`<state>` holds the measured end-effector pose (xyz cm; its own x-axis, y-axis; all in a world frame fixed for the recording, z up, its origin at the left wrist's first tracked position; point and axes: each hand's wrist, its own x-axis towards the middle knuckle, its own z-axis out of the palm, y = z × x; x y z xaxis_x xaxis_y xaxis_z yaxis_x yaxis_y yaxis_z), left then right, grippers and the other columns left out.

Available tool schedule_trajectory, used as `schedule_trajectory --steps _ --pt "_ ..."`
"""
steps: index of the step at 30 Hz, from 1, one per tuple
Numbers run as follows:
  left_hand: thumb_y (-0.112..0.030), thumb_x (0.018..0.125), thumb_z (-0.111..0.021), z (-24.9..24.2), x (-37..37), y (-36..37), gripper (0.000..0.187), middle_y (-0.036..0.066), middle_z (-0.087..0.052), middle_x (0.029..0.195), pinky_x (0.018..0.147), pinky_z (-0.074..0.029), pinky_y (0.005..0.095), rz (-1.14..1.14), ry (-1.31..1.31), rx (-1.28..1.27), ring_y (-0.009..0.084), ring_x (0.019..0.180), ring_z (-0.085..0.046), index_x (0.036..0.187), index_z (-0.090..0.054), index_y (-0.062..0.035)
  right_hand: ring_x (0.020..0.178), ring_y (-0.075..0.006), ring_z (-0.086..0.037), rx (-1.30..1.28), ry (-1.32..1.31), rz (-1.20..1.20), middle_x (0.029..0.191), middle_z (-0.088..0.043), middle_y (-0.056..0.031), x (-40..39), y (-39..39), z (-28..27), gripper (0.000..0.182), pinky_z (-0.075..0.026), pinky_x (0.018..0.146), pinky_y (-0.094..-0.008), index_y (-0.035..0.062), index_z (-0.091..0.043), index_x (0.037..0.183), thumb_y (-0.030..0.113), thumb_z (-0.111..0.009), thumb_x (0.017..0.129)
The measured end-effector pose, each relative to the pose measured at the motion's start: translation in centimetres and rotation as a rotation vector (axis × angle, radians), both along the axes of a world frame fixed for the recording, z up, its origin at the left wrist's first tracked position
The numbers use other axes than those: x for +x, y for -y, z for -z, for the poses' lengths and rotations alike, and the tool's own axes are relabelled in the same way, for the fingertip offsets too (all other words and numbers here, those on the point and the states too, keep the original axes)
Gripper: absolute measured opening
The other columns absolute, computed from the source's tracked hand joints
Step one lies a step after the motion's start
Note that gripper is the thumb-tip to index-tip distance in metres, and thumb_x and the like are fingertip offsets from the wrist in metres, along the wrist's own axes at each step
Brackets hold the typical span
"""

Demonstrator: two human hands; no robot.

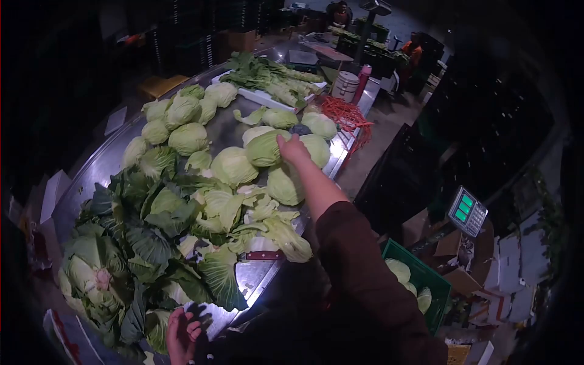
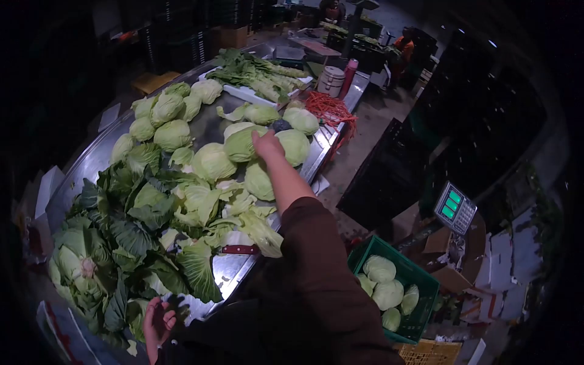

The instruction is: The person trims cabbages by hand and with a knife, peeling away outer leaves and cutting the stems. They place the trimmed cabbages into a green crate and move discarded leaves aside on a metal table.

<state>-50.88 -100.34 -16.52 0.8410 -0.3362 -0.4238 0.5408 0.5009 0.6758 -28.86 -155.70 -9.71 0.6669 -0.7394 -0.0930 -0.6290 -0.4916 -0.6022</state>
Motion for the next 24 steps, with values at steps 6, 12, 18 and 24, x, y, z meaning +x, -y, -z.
schedule_trajectory --steps 6,12,18,24 --pt "-0.035 0.094 -0.052 -2.6 -0.1 -2.5 0.040 0.009 -0.059 0.108 0.066 -0.055 0.0286 -0.164 0.073 0.175 0.0212 0.082 -0.065 0.124 -0.048 -0.0092 0.108 -0.0413 -0.056 0.119 0.353 -0.176 0.114 -0.059 -0.0280 2.1 6.7 7.0 0.065 -0.043 0.093 -0.0422 -0.0064 -0.058 0.111 0.053 -0.046 0.089" --pt "-0.032 0.092 -0.056 -5.5 -0.1 -5.7 0.043 0.009 -0.059 0.111 0.069 -0.052 0.0300 -0.373 0.217 0.313 0.0204 0.084 -0.063 0.126 -0.046 -0.0076 0.093 -0.0301 -0.061 -0.156 0.776 0.051 0.101 -0.063 -0.0192 -1.3 5.0 5.9 0.043 -0.047 0.084 -0.0370 -0.0028 -0.057 0.110 0.034 -0.058 0.088" --pt "-0.022 0.089 -0.062 -10.9 2.2 -10.1 0.042 0.007 -0.059 0.110 0.078 -0.047 0.0271 -0.773 0.323 0.692 0.0155 0.093 -0.060 0.124 -0.050 -0.0025 0.091 -0.0145 -0.060 0.621 0.720 -0.470 0.104 -0.061 -0.0056 -2.5 -13.4 -1.1 0.031 -0.046 0.078 -0.0269 0.0037 -0.055 0.114 0.024 -0.059 0.092" --pt "-0.027 0.084 -0.065 -9.1 8.4 -17.0 0.045 0.015 -0.058 0.120 0.087 -0.048 0.0332 -0.834 0.563 1.284 0.0224 0.103 -0.059 0.119 -0.055 -0.0002 0.102 -0.0158 -0.058 0.954 0.334 -1.224 0.121 -0.057 -0.0105 -6.1 -33.2 -4.0 0.034 -0.046 0.088 -0.0292 0.0025 -0.049 0.124 0.018 -0.055 0.094"
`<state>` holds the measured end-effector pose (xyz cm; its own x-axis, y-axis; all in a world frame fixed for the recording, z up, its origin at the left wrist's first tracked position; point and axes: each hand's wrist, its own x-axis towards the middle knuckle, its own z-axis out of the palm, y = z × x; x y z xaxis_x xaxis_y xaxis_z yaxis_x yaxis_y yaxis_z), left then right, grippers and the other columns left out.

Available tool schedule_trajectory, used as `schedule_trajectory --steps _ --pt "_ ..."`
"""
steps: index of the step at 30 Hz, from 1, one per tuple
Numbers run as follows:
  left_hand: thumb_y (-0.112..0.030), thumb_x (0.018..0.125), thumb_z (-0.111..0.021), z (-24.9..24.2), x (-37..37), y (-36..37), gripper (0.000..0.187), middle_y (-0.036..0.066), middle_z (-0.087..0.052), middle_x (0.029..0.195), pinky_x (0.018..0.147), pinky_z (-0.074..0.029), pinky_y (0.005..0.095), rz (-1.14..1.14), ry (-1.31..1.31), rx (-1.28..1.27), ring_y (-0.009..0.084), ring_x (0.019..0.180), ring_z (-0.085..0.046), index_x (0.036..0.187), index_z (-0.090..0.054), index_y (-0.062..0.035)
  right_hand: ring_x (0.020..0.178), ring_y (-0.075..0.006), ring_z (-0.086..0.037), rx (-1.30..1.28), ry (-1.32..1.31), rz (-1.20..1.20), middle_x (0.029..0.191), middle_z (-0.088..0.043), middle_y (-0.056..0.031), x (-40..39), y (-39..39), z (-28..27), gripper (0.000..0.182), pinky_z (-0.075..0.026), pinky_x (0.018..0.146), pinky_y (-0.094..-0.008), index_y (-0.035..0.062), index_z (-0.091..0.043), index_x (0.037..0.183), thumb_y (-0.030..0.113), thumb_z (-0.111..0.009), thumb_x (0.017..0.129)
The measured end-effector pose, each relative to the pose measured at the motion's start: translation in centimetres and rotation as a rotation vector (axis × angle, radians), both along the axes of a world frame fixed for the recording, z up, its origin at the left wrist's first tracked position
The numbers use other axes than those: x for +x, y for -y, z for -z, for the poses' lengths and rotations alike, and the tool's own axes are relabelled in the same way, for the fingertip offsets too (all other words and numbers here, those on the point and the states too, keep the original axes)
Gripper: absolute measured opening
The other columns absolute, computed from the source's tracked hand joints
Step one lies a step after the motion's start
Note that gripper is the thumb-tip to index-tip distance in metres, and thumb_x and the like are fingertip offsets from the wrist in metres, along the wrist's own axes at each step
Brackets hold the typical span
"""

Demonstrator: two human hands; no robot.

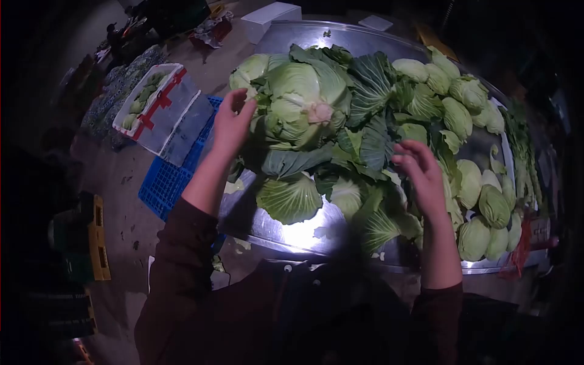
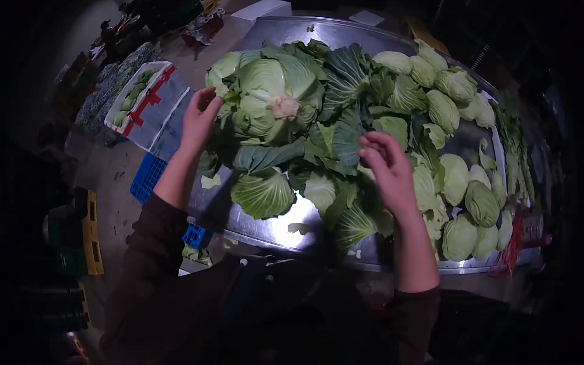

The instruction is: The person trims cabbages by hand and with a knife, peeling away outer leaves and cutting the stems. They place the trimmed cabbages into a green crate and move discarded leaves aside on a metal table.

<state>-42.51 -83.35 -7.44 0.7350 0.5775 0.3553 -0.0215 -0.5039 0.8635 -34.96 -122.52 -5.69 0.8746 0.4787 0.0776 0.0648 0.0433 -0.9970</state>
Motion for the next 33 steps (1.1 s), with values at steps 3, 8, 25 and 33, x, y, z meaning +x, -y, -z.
schedule_trajectory --steps 3,8,25,33 --pt "-0.036 0.086 -0.061 -0.1 2.5 -0.4 0.054 0.021 -0.052 0.127 0.096 -0.042 0.0381 0.029 -0.106 0.084 0.0299 0.116 -0.052 0.126 -0.051 -0.0012 0.113 -0.0218 -0.054 -0.051 0.217 -0.119 0.128 -0.053 -0.0168 2.1 -8.0 -0.2 0.045 -0.041 0.097 -0.0323 -0.0002 -0.043 0.130 0.023 -0.056 0.094" --pt "-0.054 0.090 -0.046 2.2 7.4 0.6 0.068 0.029 -0.023 0.146 0.111 -0.016 0.0523 -0.228 -0.258 0.472 0.0482 0.135 -0.020 0.138 -0.040 -0.0056 0.121 -0.0279 -0.047 -0.289 0.212 0.093 0.132 -0.047 -0.0215 7.6 -16.8 1.1 0.061 -0.035 0.103 -0.0347 -0.0018 -0.034 0.137 0.036 -0.053 0.094" --pt "-0.038 0.062 -0.081 2.4 -1.9 11.8 0.093 0.028 -0.039 0.135 0.102 -0.035 0.0497 0.434 0.229 0.264 0.0437 0.123 -0.042 0.139 -0.038 -0.0093 0.122 -0.0278 -0.048 0.422 -0.635 -0.021 0.136 -0.046 -0.0116 0.3 -9.8 6.5 0.063 -0.041 0.102 -0.0419 0.0065 -0.035 0.139 0.053 -0.031 0.098" --pt "-0.053 0.056 -0.080 0.1 -6.4 13.5 0.104 0.024 -0.046 0.128 0.100 -0.038 0.0471 0.497 -0.047 0.360 0.0417 0.119 -0.045 0.137 -0.037 -0.0027 0.131 -0.0261 -0.039 0.398 -0.491 -0.020 0.143 -0.038 -0.0137 -4.7 -7.7 3.9 0.061 -0.034 0.108 -0.0395 0.0032 -0.030 0.142 0.048 -0.027 0.100"
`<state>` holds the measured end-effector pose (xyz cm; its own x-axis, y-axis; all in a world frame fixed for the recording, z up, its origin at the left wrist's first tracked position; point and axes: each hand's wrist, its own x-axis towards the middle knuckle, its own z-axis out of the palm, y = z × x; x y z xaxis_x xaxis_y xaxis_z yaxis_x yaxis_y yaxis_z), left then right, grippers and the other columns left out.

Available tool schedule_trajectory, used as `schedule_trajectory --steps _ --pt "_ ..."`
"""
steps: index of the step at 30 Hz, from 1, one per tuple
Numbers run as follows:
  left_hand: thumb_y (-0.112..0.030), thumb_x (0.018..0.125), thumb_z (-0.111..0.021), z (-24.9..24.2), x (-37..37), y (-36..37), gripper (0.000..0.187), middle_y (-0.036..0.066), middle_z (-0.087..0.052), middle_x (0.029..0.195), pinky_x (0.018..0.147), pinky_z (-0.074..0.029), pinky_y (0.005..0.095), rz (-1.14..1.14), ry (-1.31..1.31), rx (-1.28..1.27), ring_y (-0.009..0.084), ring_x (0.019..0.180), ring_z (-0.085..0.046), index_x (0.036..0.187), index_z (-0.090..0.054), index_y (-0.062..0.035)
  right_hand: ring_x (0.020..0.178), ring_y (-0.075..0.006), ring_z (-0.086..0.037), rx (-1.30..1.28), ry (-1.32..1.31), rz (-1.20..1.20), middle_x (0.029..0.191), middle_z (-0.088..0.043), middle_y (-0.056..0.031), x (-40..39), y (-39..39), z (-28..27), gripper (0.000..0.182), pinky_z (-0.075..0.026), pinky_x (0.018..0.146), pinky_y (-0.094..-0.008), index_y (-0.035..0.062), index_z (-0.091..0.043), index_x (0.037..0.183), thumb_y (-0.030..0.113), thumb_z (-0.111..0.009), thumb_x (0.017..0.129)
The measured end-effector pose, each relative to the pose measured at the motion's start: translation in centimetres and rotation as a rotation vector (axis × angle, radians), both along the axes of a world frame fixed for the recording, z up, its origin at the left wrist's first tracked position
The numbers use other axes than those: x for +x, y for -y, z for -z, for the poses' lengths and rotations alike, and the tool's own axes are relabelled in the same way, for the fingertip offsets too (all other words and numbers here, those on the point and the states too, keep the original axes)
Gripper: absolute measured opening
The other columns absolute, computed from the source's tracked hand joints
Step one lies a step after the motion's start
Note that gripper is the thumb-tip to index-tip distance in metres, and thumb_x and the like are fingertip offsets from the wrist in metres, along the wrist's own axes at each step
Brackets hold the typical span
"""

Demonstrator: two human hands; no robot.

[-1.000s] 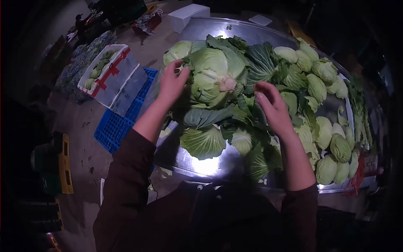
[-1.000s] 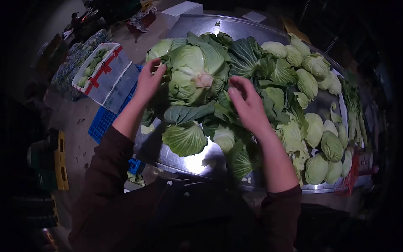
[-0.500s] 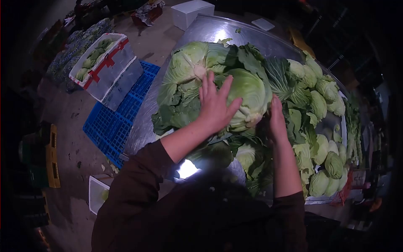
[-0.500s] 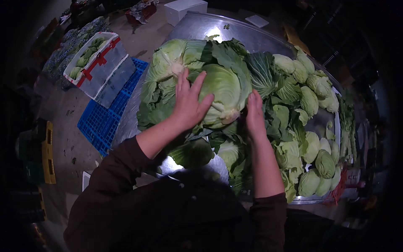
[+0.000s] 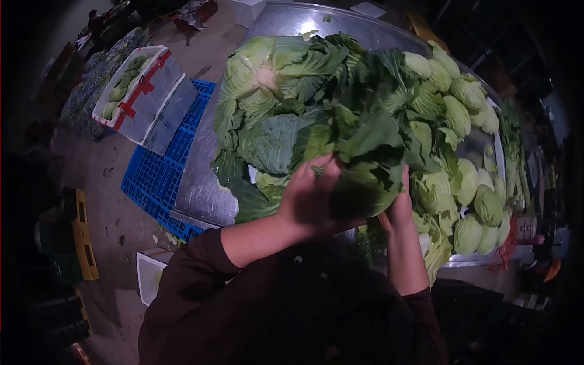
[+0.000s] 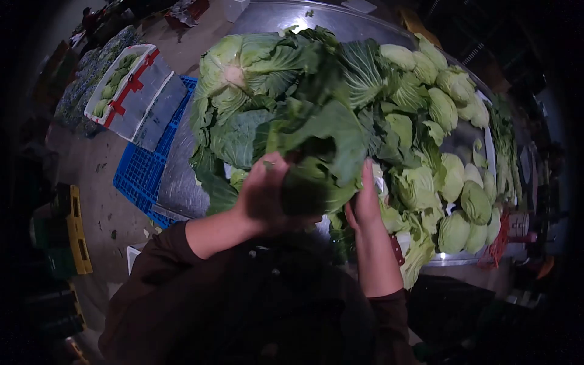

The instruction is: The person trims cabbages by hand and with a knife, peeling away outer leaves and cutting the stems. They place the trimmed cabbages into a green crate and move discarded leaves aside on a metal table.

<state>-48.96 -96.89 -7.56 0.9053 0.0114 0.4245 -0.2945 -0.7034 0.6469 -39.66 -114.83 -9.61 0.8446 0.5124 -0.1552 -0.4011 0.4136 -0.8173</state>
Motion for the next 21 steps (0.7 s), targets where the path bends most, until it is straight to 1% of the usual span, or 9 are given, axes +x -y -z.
schedule_trajectory --steps 3,5,7,8,10,13,17,19,21 --pt "-0.048 0.058 -0.081 -4.0 -3.5 0.4 0.109 0.025 -0.047 0.126 0.095 -0.042 0.0455 -0.092 -0.168 -0.009 0.0399 0.114 -0.049 0.142 -0.027 -0.0030 0.129 -0.0236 -0.041 -0.082 -0.091 -0.237 0.141 -0.041 -0.0153 -1.1 -0.1 -1.8 0.058 -0.032 0.108 -0.0358 0.0001 -0.034 0.139 0.043 -0.027 0.101" --pt "-0.044 0.061 -0.081 -4.0 -4.8 0.1 0.112 0.026 -0.045 0.129 0.094 -0.043 0.0452 -0.242 -0.279 0.018 0.0409 0.115 -0.050 0.144 -0.018 -0.0038 0.125 -0.0250 -0.045 -0.215 0.085 -0.345 0.139 -0.043 -0.0159 1.0 -0.7 5.9 0.055 -0.032 0.106 -0.0328 -0.0017 -0.035 0.138 0.040 -0.028 0.102" --pt "-0.040 0.066 -0.080 -1.6 -5.2 -0.1 0.110 0.027 -0.040 0.136 0.099 -0.041 0.0431 -0.300 -0.389 -0.110 0.0399 0.120 -0.047 0.145 -0.012 -0.0040 0.122 -0.0280 -0.048 -0.086 0.208 -0.376 0.138 -0.044 -0.0180 -0.7 -2.5 1.6 0.057 -0.033 0.104 -0.0321 -0.0031 -0.035 0.137 0.041 -0.029 0.101" --pt "-0.040 0.066 -0.080 0.1 -5.0 -0.4 0.110 0.027 -0.040 0.136 0.099 -0.041 0.0431 -0.284 -0.397 -0.106 0.0399 0.120 -0.047 0.145 -0.012 -0.0040 0.122 -0.0280 -0.048 -0.087 0.200 -0.360 0.138 -0.044 -0.0180 -0.6 -2.9 2.8 0.057 -0.033 0.104 -0.0321 -0.0031 -0.035 0.137 0.041 -0.029 0.101" --pt "-0.039 0.070 -0.078 3.1 -5.0 -0.6 0.104 0.025 -0.041 0.137 0.102 -0.038 0.0406 -0.363 -0.489 -0.413 0.0358 0.123 -0.046 0.145 -0.014 -0.0047 0.124 -0.0278 -0.047 -0.485 0.362 -0.324 0.136 -0.046 -0.0199 -0.5 -3.2 5.6 0.059 -0.034 0.103 -0.0328 -0.0034 -0.035 0.136 0.043 -0.033 0.100" --pt "-0.039 0.073 -0.076 3.6 -5.0 0.7 0.100 0.024 -0.043 0.135 0.103 -0.036 0.0392 -0.378 -0.452 -0.384 0.0337 0.124 -0.046 0.145 -0.016 -0.0067 0.116 -0.0206 -0.049 -0.610 0.489 -0.217 0.124 -0.053 -0.0175 -1.9 -0.4 3.0 0.043 -0.038 0.101 -0.0319 -0.0024 -0.042 0.131 0.027 -0.038 0.100" --pt "-0.041 0.072 -0.076 3.9 -4.1 1.9 0.099 0.025 -0.043 0.134 0.102 -0.037 0.0403 -0.399 -0.438 -0.279 0.0358 0.123 -0.047 0.145 -0.019 -0.0073 0.091 -0.0204 -0.062 -0.642 0.517 -0.026 0.102 -0.064 -0.0119 -1.2 8.7 0.8 0.027 -0.048 0.080 -0.0340 -0.0009 -0.051 0.112 0.019 -0.054 0.093" --pt "-0.042 0.071 -0.076 4.4 -3.8 2.8 0.099 0.026 -0.043 0.134 0.102 -0.037 0.0411 -0.468 -0.463 -0.213 0.0371 0.122 -0.047 0.145 -0.020 -0.0074 0.087 -0.0271 -0.065 -1.052 0.601 0.011 0.097 -0.066 -0.0125 -1.6 15.2 0.5 0.025 -0.050 0.075 -0.0363 0.0022 -0.053 0.108 0.021 -0.055 0.092" --pt "-0.043 0.070 -0.076 5.1 -3.4 3.4 0.100 0.026 -0.043 0.133 0.101 -0.038 0.0419 -0.546 -0.484 -0.138 0.0384 0.121 -0.047 0.144 -0.020 -0.0074 0.089 -0.0339 -0.063 -1.612 0.602 -0.148 0.100 -0.063 -0.0186 -3.1 19.2 0.6 0.025 -0.050 0.074 -0.0416 0.0062 -0.053 0.105 0.024 -0.057 0.088"
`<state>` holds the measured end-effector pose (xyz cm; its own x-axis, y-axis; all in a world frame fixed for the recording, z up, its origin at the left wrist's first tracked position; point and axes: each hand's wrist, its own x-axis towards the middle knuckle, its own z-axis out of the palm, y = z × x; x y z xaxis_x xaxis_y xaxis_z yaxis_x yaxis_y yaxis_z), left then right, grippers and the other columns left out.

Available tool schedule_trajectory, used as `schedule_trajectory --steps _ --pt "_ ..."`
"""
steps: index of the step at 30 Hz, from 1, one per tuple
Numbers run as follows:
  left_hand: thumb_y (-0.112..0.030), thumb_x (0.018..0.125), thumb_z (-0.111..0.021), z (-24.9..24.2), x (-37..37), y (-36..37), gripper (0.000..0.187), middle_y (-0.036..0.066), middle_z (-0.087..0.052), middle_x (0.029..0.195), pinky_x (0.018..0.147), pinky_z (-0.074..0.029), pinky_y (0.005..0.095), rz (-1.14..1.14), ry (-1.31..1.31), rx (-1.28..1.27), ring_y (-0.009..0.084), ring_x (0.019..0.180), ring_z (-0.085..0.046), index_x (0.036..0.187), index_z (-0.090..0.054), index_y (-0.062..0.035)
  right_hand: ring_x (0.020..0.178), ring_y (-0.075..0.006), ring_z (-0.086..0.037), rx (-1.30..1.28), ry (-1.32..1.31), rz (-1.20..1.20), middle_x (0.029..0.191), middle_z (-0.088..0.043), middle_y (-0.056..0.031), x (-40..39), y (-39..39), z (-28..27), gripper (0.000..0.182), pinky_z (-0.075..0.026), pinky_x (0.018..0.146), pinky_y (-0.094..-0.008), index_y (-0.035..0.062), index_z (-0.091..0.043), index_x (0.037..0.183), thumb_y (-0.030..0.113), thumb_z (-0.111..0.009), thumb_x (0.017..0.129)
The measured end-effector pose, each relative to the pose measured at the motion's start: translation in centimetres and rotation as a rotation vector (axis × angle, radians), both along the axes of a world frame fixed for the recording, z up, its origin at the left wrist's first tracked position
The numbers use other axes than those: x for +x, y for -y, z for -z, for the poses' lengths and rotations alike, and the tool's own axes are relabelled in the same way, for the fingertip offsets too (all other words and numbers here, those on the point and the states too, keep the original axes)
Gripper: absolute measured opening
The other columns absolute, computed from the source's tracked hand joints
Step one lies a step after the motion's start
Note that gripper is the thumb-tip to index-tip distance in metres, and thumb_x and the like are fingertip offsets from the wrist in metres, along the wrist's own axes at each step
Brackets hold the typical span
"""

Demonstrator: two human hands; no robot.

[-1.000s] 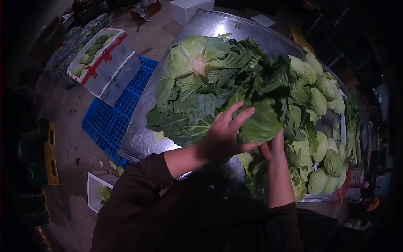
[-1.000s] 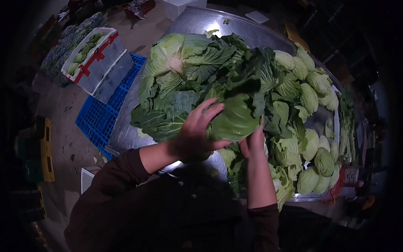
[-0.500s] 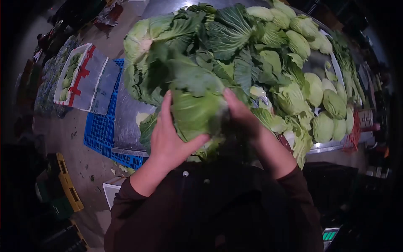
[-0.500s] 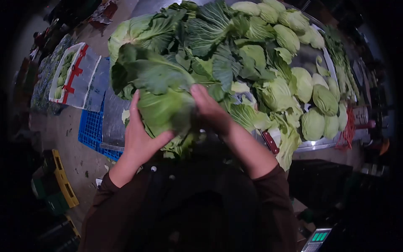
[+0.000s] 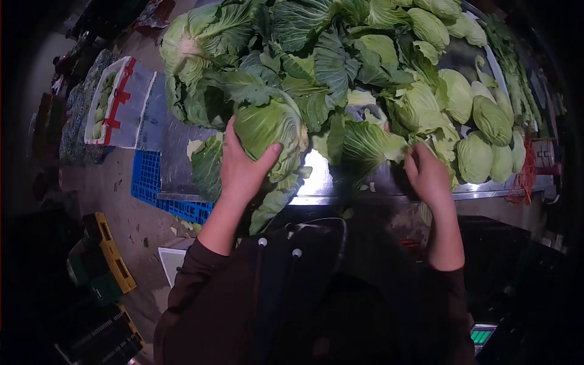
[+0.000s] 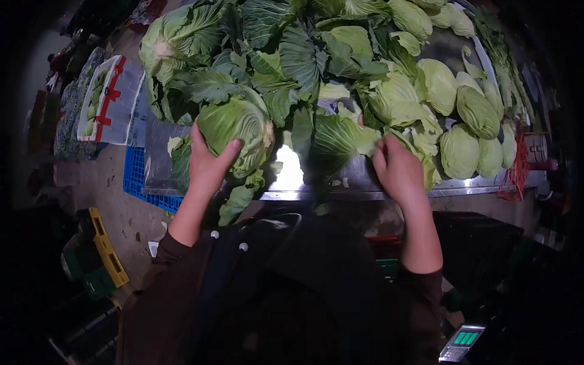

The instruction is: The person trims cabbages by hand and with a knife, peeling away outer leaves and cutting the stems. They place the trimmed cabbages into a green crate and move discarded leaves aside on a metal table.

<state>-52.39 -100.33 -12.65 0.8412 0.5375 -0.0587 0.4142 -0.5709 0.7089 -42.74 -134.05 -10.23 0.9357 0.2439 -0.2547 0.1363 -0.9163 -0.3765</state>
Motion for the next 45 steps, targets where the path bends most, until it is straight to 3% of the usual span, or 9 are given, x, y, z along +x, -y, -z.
schedule_trajectory --steps 2,8,13,15,21,24,32,37,45 --pt "-0.046 0.069 -0.075 0.5 0.5 0.7 0.103 0.027 -0.043 0.132 0.099 -0.040 0.0434 0.101 0.102 0.114 0.0404 0.120 -0.047 0.145 -0.017 -0.0078 0.088 -0.0374 -0.061 -0.277 -0.026 -0.064 0.097 -0.062 -0.0182 -1.7 4.1 4.3 0.027 -0.049 0.074 -0.0467 0.0065 -0.050 0.106 0.023 -0.058 0.086" --pt "-0.051 0.070 -0.073 -0.1 1.8 1.2 0.102 0.026 -0.049 0.129 0.097 -0.042 0.0419 0.035 -0.003 -0.020 0.0391 0.115 -0.053 0.144 -0.017 -0.0082 0.085 -0.0393 -0.060 -0.264 0.042 -0.022 0.092 -0.061 -0.0178 -3.2 6.2 9.1 0.030 -0.048 0.073 -0.0493 0.0068 -0.046 0.105 0.021 -0.059 0.082" --pt "-0.052 0.072 -0.072 0.6 2.2 -0.8 0.098 0.025 -0.053 0.125 0.096 -0.042 0.0398 0.033 0.026 -0.132 0.0374 0.113 -0.055 0.142 -0.020 -0.0081 0.080 -0.0359 -0.060 -0.234 0.031 0.144 0.087 -0.061 -0.0188 -5.4 7.9 1.8 0.027 -0.048 0.068 -0.0452 0.0050 -0.049 0.103 0.018 -0.059 0.082" --pt "-0.051 0.072 -0.072 0.5 2.5 -0.8 0.098 0.025 -0.052 0.125 0.097 -0.041 0.0392 0.035 0.041 -0.203 0.0364 0.114 -0.055 0.142 -0.020 -0.0072 0.075 -0.0253 -0.059 0.045 -0.207 0.308 0.087 -0.062 -0.0144 -6.8 8.9 -0.8 0.028 -0.047 0.066 -0.0354 0.0041 -0.050 0.109 0.018 -0.058 0.087" --pt "-0.046 0.073 -0.075 1.2 2.1 0.2 0.099 0.022 -0.048 0.129 0.099 -0.039 0.0370 0.043 0.106 -0.454 0.0302 0.118 -0.050 0.141 -0.018 -0.0020 0.082 -0.0103 -0.054 0.951 0.012 0.524 0.092 -0.060 -0.0025 -10.3 3.1 -1.3 0.040 -0.045 0.074 -0.0270 0.0025 -0.046 0.125 0.011 -0.058 0.088" --pt "-0.043 0.074 -0.075 1.0 2.0 0.4 0.100 0.021 -0.047 0.130 0.099 -0.039 0.0358 0.070 0.162 -0.471 0.0285 0.118 -0.050 0.143 -0.016 -0.0028 0.082 -0.0129 -0.056 0.816 0.086 0.519 0.107 -0.055 -0.0092 -9.9 -0.7 2.1 0.056 -0.047 0.074 -0.0274 0.0010 -0.035 0.136 0.003 -0.057 0.085" --pt "-0.037 0.074 -0.078 1.1 2.3 0.3 0.102 0.020 -0.043 0.131 0.100 -0.038 0.0345 0.071 0.195 -0.708 0.0266 0.118 -0.047 0.144 -0.011 -0.0027 0.076 -0.0182 -0.060 0.612 0.049 0.072 0.092 -0.062 -0.0104 -12.9 -6.1 7.3 0.045 -0.049 0.072 -0.0319 0.0053 -0.046 0.127 0.023 -0.059 0.088" --pt "-0.036 0.074 -0.078 1.3 2.5 0.7 0.103 0.020 -0.041 0.133 0.101 -0.037 0.0342 0.072 0.209 -0.754 0.0259 0.120 -0.045 0.144 -0.009 -0.0025 0.090 -0.0434 -0.062 0.536 -0.106 0.050 0.098 -0.064 -0.0244 -13.3 -7.7 4.1 0.052 -0.051 0.075 -0.0465 0.0059 -0.035 0.131 0.023 -0.059 0.088" --pt "-0.036 0.073 -0.078 1.0 2.4 1.2 0.109 0.021 -0.040 0.134 0.102 -0.036 0.0346 0.098 0.165 -0.706 0.0269 0.121 -0.045 0.145 -0.004 -0.0014 0.093 -0.0435 -0.061 0.487 -0.115 0.073 0.103 -0.062 -0.0262 -13.8 -8.5 3.7 0.056 -0.051 0.078 -0.0480 0.0062 -0.029 0.134 0.022 -0.057 0.088"
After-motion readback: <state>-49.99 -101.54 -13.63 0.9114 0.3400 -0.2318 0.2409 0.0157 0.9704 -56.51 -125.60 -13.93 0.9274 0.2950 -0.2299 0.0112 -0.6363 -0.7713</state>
